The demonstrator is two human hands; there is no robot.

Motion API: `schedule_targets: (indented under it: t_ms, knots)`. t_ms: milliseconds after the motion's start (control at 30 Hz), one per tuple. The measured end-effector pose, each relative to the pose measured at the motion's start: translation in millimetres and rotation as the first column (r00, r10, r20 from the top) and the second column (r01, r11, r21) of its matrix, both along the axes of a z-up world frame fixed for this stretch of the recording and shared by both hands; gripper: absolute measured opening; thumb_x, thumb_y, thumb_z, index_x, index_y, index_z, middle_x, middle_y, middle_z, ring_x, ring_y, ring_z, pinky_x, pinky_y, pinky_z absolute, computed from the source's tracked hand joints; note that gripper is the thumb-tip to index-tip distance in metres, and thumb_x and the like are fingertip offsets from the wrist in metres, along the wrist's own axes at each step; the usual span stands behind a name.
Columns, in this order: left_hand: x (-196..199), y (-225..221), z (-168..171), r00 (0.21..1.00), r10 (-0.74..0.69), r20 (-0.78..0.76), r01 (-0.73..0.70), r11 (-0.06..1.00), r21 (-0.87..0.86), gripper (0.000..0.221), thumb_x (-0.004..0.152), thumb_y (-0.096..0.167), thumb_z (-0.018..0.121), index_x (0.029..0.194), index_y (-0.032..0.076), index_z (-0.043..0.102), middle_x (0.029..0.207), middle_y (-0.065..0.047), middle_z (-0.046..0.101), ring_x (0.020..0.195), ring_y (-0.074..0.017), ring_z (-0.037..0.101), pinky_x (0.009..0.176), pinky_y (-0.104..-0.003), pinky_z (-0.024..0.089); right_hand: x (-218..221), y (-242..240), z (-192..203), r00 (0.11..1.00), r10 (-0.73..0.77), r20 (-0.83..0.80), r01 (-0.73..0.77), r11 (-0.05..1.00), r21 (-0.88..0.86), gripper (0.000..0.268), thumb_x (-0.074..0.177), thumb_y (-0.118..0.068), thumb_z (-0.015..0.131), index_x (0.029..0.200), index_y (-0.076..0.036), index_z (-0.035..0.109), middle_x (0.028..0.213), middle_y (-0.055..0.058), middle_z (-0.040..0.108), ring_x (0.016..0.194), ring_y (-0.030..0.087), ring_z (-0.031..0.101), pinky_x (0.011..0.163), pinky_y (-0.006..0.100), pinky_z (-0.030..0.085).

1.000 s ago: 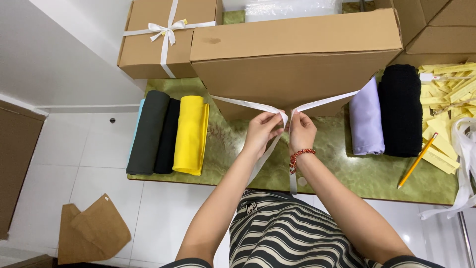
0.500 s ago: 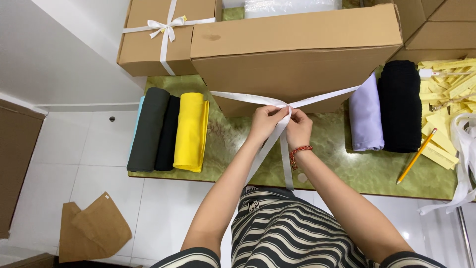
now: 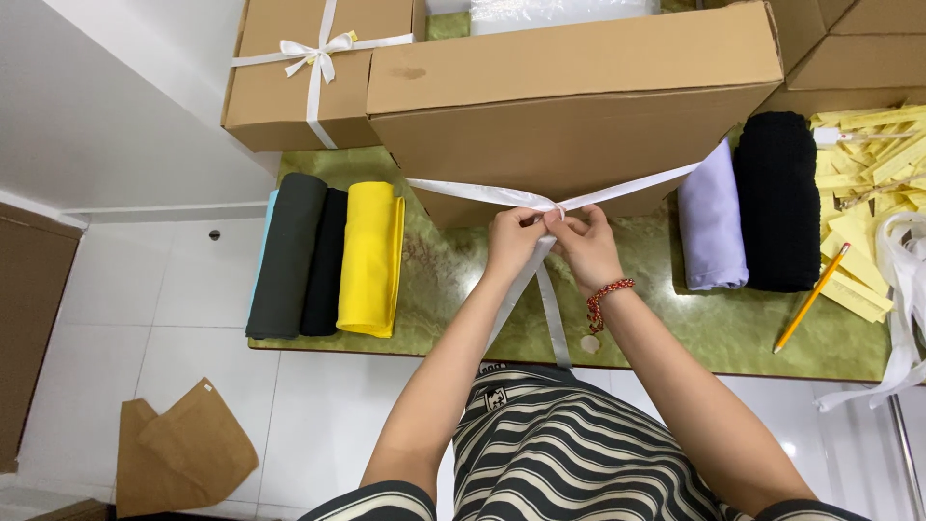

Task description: Packaging an item into a cardboard box and tying a decorative white ribbon around it

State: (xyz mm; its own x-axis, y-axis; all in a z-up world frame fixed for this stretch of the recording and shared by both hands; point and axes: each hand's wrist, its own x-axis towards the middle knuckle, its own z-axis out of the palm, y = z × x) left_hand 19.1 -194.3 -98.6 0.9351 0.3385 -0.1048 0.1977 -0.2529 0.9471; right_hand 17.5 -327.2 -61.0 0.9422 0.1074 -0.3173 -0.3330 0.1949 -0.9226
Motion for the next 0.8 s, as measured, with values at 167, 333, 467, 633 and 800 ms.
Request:
schedule_targets:
  t_ms: [167, 333, 467, 633, 800]
  knots:
    - [2, -1, -8, 0.999, -0.042, -0.006, 0.04, 0.986, -0.161, 0.02, 0.084, 0.028, 0.086, 0.101, 0.017, 0.086, 0.079, -0.007, 0.08, 0.075, -0.014, 0.076, 0.071, -0.028, 0.061, -3, -5, 0, 0.999, 0.037, -0.039, -0.037, 0.999, -0.013, 0.066, 0.099, -0.021, 0.082, 0.146, 0.006, 0.044, 0.107, 0.005, 0.067, 0.092, 0.012, 0.072, 0.082, 0.027, 0.065]
    - [-5, 0, 33, 0.995, -0.095, 0.012, 0.093, 0.942, -0.323, 0.024, 0.081, 0.016, 0.085, 0.104, 0.008, 0.084, 0.075, -0.011, 0.079, 0.065, -0.0116, 0.072, 0.066, -0.025, 0.063, 8, -19, -1, 0.997, 0.077, -0.029, -0.077, 0.997, 0.005, 0.031, 0.102, -0.006, 0.065, 0.129, 0.009, 0.064, 0.103, 0.01, 0.076, 0.088, 0.013, 0.076, 0.083, 0.029, 0.067]
    - [-11, 11, 52, 0.984, -0.166, 0.068, 0.18, 0.921, -0.346, 0.027, 0.083, 0.011, 0.085, 0.11, 0.009, 0.084, 0.07, -0.009, 0.072, 0.057, -0.0092, 0.062, 0.052, -0.023, 0.057, 14, -36, -2, 0.988, 0.129, -0.079, -0.126, 0.991, 0.046, 0.03, 0.1, 0.0, 0.063, 0.128, 0.011, 0.065, 0.092, 0.013, 0.072, 0.072, 0.011, 0.067, 0.064, 0.027, 0.06]
    - [5, 26, 6, 0.96, -0.246, 0.137, 0.275, 0.92, -0.28, 0.029, 0.086, 0.008, 0.078, 0.113, 0.015, 0.085, 0.086, -0.002, 0.075, 0.069, -0.0039, 0.056, 0.057, -0.016, 0.049, 12, -46, 37, 0.966, 0.22, -0.133, -0.222, 0.975, -0.003, 0.026, 0.097, -0.003, 0.061, 0.119, 0.001, 0.074, 0.077, 0.004, 0.06, 0.055, 0.002, 0.04, 0.042, 0.014, 0.032]
    - [6, 38, -9, 0.953, -0.251, 0.169, 0.288, 0.924, -0.253, 0.034, 0.084, 0.012, 0.081, 0.117, 0.022, 0.081, 0.092, 0.004, 0.078, 0.08, -0.0003, 0.058, 0.07, -0.014, 0.045, 13, -51, 46, 0.955, 0.268, -0.125, -0.28, 0.956, -0.09, 0.017, 0.096, -0.013, 0.074, 0.109, -0.003, 0.075, 0.063, -0.003, 0.046, 0.049, -0.001, 0.031, 0.04, 0.013, 0.026]
